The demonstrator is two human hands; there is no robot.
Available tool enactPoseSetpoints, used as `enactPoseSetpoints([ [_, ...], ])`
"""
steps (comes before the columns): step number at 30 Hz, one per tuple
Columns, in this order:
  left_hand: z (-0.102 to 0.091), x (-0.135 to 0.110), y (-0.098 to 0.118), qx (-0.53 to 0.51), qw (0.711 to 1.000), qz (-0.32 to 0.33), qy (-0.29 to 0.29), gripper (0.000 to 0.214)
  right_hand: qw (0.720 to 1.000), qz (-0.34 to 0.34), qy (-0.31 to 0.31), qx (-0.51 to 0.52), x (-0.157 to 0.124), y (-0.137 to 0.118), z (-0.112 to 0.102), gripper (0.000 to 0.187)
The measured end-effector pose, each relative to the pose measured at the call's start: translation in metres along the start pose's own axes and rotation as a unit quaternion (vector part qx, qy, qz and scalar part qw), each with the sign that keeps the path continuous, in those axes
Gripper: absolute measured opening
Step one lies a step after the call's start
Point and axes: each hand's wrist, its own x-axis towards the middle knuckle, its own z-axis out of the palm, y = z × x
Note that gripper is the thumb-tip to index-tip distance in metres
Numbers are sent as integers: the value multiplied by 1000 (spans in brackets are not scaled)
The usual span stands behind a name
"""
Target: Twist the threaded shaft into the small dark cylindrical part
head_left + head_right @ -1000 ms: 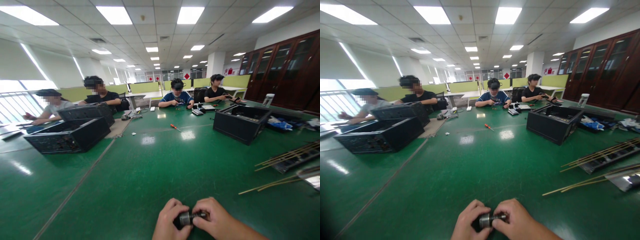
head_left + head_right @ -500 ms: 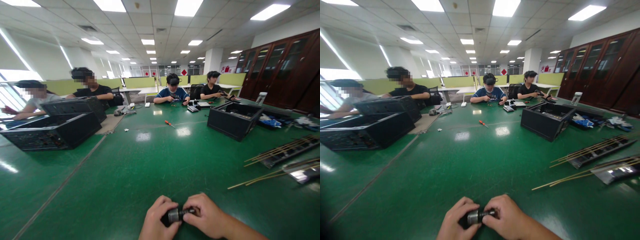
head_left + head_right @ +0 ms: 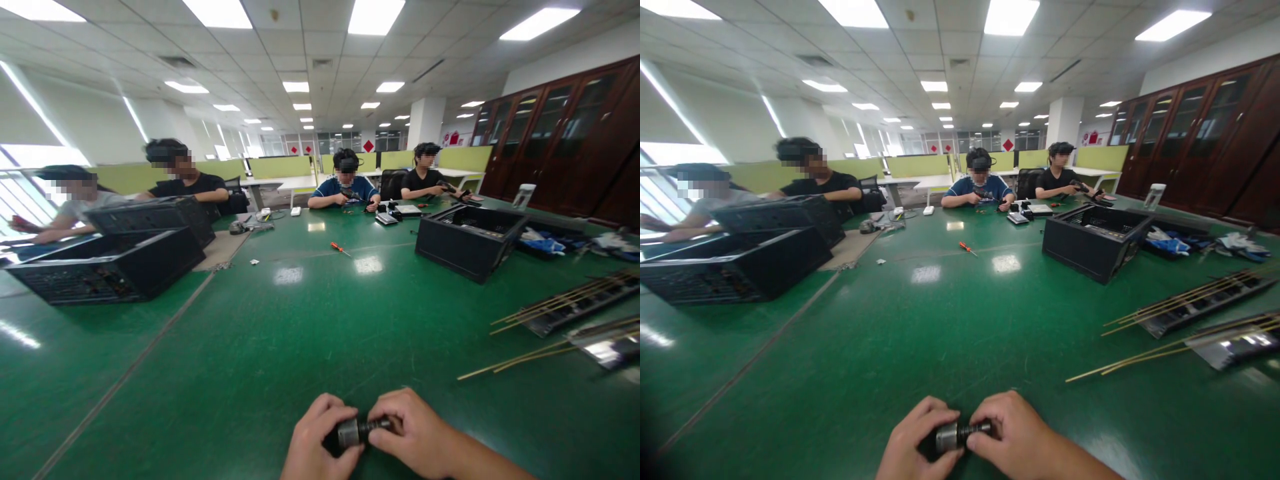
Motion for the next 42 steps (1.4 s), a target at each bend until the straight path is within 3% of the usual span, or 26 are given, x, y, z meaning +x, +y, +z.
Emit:
enactPoseSetpoints([
  [12, -2, -3, 0, 10, 1000, -13, -2, 34, 1000, -13, 13, 22, 1, 1, 0, 12],
  [23, -2, -4, -4, 15, 1000, 17, 10, 35, 999, -21, 35, 27, 0, 2, 2, 13],
  [42, -3, -5, -6, 34, 998, 38, 32, 38, 999, 15, 26, 40, 2, 7, 1, 16],
])
